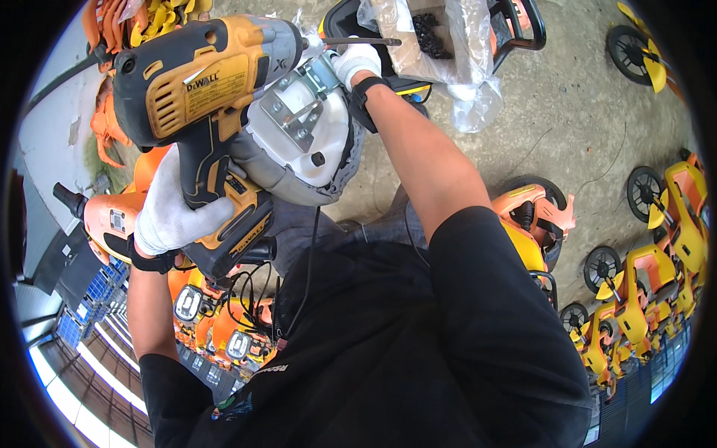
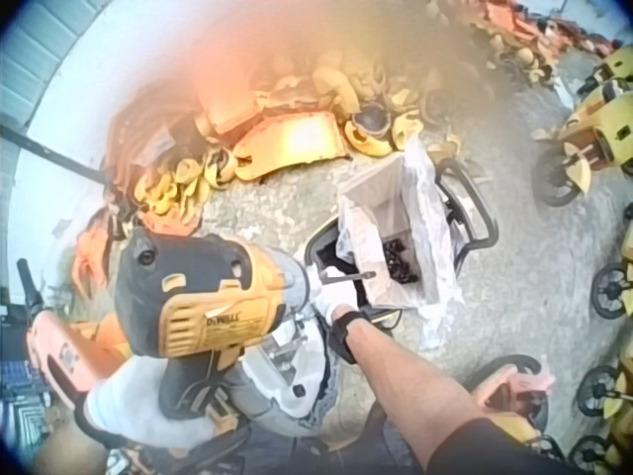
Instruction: The person attaches components onto a scooter framework. The person fastens screws and structural plates to a seat support frame using an electric impact driver and gathers necessary hardware elements from a packaging box.
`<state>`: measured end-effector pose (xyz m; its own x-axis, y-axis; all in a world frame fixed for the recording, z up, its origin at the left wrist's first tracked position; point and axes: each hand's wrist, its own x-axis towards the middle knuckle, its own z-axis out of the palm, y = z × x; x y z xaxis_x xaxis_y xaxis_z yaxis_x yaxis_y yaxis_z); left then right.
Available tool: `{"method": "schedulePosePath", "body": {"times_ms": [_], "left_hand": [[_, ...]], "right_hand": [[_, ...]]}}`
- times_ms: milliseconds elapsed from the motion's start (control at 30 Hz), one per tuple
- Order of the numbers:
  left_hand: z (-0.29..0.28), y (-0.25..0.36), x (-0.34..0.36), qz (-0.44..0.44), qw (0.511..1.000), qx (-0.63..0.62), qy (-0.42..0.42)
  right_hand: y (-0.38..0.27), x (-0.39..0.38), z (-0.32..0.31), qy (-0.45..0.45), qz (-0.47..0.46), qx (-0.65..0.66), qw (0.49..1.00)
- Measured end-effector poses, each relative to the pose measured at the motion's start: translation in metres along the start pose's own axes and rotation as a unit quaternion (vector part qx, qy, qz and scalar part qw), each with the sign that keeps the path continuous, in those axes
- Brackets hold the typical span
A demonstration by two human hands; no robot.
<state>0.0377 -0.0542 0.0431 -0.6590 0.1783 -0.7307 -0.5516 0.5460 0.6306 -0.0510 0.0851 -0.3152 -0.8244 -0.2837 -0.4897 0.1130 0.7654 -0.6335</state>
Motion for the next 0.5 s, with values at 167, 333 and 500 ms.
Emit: {"method": "schedulePosePath", "body": {"times_ms": [167, 333, 500], "left_hand": [[0.002, 0.005, 0.005, 0.016, 1.000, -0.009, -0.005], [0.005, -0.001, 0.004, 0.077, 0.997, -0.031, -0.007], [0.007, 0.004, 0.002, 0.124, 0.991, 0.022, 0.041]], "right_hand": [[0.010, -0.005, -0.011, 0.008, -0.004, 0.080, 0.997], [0.002, -0.064, -0.056, -0.042, -0.035, 0.167, 0.984], [-0.057, -0.181, -0.170, -0.044, -0.119, 0.271, 0.954]]}}
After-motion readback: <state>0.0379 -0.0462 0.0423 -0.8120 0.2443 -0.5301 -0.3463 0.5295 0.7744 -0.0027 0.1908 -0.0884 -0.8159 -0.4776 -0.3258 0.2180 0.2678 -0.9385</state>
